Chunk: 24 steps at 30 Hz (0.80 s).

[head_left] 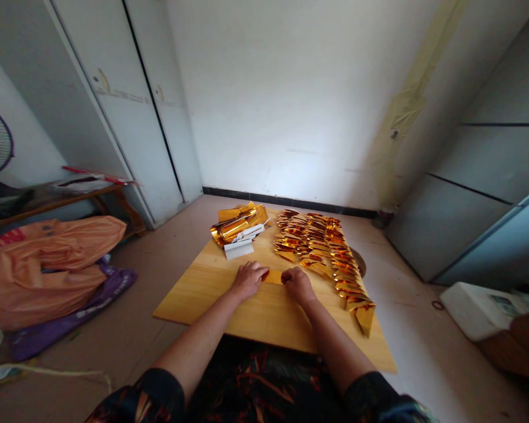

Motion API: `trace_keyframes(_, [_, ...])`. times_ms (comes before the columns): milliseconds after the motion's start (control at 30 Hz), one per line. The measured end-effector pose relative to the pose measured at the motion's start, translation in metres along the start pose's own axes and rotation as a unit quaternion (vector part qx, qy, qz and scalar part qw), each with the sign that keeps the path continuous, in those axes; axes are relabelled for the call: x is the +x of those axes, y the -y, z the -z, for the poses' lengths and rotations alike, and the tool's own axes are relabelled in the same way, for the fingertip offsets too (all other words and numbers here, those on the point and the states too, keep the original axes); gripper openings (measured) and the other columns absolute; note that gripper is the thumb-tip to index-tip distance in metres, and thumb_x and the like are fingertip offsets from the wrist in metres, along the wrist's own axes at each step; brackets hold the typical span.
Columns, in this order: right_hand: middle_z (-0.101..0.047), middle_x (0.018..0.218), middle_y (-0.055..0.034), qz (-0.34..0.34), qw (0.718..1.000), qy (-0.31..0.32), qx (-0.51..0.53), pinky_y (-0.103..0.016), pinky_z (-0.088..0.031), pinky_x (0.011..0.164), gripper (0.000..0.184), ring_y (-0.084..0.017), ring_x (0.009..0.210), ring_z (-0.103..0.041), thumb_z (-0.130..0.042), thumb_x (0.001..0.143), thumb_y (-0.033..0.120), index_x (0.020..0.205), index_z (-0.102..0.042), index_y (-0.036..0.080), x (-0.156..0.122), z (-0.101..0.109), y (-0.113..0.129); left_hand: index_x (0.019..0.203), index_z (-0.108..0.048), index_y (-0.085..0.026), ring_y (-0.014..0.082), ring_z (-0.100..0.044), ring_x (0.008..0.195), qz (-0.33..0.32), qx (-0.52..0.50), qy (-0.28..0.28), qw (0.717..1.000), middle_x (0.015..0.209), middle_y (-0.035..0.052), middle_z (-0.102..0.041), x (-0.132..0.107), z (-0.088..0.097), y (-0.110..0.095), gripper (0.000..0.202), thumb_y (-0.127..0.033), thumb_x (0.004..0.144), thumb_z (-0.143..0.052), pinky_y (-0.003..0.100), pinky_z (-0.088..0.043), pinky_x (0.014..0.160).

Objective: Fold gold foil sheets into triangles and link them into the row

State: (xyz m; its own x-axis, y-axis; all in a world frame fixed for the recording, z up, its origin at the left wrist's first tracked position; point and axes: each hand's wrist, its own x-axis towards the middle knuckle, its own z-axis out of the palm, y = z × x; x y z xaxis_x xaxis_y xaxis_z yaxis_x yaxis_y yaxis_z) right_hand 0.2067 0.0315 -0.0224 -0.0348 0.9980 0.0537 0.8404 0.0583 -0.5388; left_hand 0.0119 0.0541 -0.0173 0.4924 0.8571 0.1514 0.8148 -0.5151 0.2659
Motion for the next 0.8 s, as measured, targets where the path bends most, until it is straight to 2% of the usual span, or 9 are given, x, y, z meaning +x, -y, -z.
trace_keyframes(200, [-0.06,0.099,-0.0067,0.004,0.999,-0.047,-0.018,-0.021,-0.041,0.076,0.036,-0.014,0.087,-0.056,-0.05,0.07,0.002,0.1,-0.065,0.016,0.003,-0.004,-0.003,0.115,-0.062,-0.029,0.0192,-0.051,0.102,0.007,-0.013,-0.006,1.0,0.106,0.0026,-0.061,0.001,-0.006,0.007,0.046,-0.006,0.079,-0.045,0.031,-0.039,0.086])
trace_keyframes(300, [-0.058,0.101,-0.0067,0.006,0.999,-0.019,-0.047,-0.022,-0.041,0.076,0.028,-0.014,0.087,-0.056,-0.049,0.07,0.003,0.09,-0.065,0.016,0.004,-0.003,0.001,0.113,-0.064,-0.028,0.0187,-0.052,0.101,0.02,-0.031,-0.01,0.999,0.104,0.0023,-0.062,0.003,-0.007,0.007,0.044,-0.007,0.078,-0.047,0.031,-0.04,0.088])
trace_keyframes(367, [-0.058,0.102,-0.0066,0.009,0.998,-0.007,-0.058,-0.022,-0.041,0.076,0.024,-0.014,0.087,-0.056,-0.047,0.073,0.005,0.085,-0.064,0.017,0.003,-0.003,0.004,0.111,-0.065,-0.027,0.0188,-0.053,0.1,0.028,-0.04,-0.018,0.999,0.102,0.0025,-0.062,0.004,-0.007,0.005,0.036,-0.014,0.081,-0.05,0.031,-0.04,0.089])
trace_keyframes(500, [-0.057,0.109,-0.0071,-0.003,0.998,-0.018,-0.053,-0.023,-0.041,0.077,0.028,-0.014,0.089,-0.056,-0.048,0.074,0.007,0.095,-0.063,0.018,0.002,-0.003,0.007,0.108,-0.065,-0.026,0.0205,-0.053,0.101,0.059,-0.034,-0.03,0.997,0.101,0.0043,-0.061,0.006,-0.004,-0.001,0.029,-0.028,0.08,-0.057,0.032,-0.041,0.088])
trace_keyframes(667, [-0.056,0.104,-0.0041,-0.012,0.999,-0.039,-0.019,-0.022,-0.041,0.074,0.034,-0.013,0.083,-0.055,-0.05,0.066,0.004,0.095,-0.059,0.019,-0.001,-0.002,0.005,0.101,-0.065,-0.023,0.0185,-0.054,0.098,0.061,-0.068,-0.062,0.994,0.098,0.0036,-0.058,0.004,-0.004,-0.003,0.026,-0.023,0.075,-0.062,0.029,-0.042,0.086])
trace_keyframes(800, [-0.055,0.096,-0.0019,0.016,0.998,-0.066,-0.002,-0.021,-0.039,0.067,0.026,-0.012,0.076,-0.053,-0.046,0.066,0.003,0.083,-0.056,0.02,-0.004,-0.002,0.006,0.09,-0.062,-0.021,0.0172,-0.053,0.094,0.029,-0.095,-0.11,0.989,0.096,0.0031,-0.055,0.001,-0.006,-0.002,0.019,-0.016,0.072,-0.062,0.028,-0.043,0.084])
